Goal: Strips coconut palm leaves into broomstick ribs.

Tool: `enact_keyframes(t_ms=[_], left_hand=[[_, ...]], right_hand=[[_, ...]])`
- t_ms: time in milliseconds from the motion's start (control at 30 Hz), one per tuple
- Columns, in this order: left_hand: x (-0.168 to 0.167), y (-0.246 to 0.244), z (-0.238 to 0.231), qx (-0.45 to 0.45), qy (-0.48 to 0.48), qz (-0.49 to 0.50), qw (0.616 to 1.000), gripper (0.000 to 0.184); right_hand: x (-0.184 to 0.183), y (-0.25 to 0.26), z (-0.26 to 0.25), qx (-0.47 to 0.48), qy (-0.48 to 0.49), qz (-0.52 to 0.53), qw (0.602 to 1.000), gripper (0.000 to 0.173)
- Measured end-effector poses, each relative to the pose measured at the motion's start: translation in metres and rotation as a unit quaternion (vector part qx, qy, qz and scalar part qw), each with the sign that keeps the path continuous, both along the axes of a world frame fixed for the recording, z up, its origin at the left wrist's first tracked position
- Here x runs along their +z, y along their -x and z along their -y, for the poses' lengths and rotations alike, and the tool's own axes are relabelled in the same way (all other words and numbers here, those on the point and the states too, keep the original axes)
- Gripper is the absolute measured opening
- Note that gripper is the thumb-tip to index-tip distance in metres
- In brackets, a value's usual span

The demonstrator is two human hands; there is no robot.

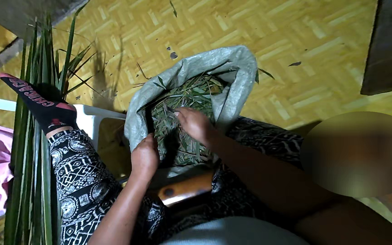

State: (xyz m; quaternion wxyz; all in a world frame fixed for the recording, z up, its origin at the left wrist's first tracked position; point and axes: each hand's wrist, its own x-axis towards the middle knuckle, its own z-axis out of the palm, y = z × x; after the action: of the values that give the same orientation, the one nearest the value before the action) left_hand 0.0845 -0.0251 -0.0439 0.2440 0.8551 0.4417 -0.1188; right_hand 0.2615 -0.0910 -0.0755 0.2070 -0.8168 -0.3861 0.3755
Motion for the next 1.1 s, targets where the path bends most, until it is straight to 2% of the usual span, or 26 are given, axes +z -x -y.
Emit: enact_keyframes(t_ms=[100,233,300,400,633,867,1100], left_hand=[[-0.005,0.003,-0.006,0.022,0.061,0.05,0.997,0.033],[-0.01,0.006,-0.007,0.073,0.148,0.127,0.978,0.031],[-0.012,0.007,-0.007,0.095,0.192,0.177,0.961,0.029],[-0.016,0.008,-0.007,0.096,0.241,0.21,0.943,0.027],[-0.019,0.008,-0.009,0.029,0.213,0.146,0.966,0.03],[-0.022,0.005,-0.01,0.014,0.195,0.1,0.976,0.032],[-0.021,0.004,-0.011,0.056,0.238,0.166,0.955,0.032]], right_hand=[[-0.002,0.001,-0.003,-0.11,-0.046,-0.19,0.975,0.04],[-0.013,0.008,0.0,-0.228,-0.141,-0.448,0.853,0.034],[-0.014,0.007,0.001,-0.242,-0.158,-0.5,0.817,0.035],[-0.012,0.007,0.004,-0.229,-0.177,-0.546,0.786,0.038],[-0.006,0.004,0.007,-0.139,-0.178,-0.573,0.788,0.036],[-0.007,0.007,0.01,-0.128,-0.164,-0.594,0.777,0.034],[-0.01,0.008,0.009,-0.097,-0.157,-0.566,0.803,0.025]])
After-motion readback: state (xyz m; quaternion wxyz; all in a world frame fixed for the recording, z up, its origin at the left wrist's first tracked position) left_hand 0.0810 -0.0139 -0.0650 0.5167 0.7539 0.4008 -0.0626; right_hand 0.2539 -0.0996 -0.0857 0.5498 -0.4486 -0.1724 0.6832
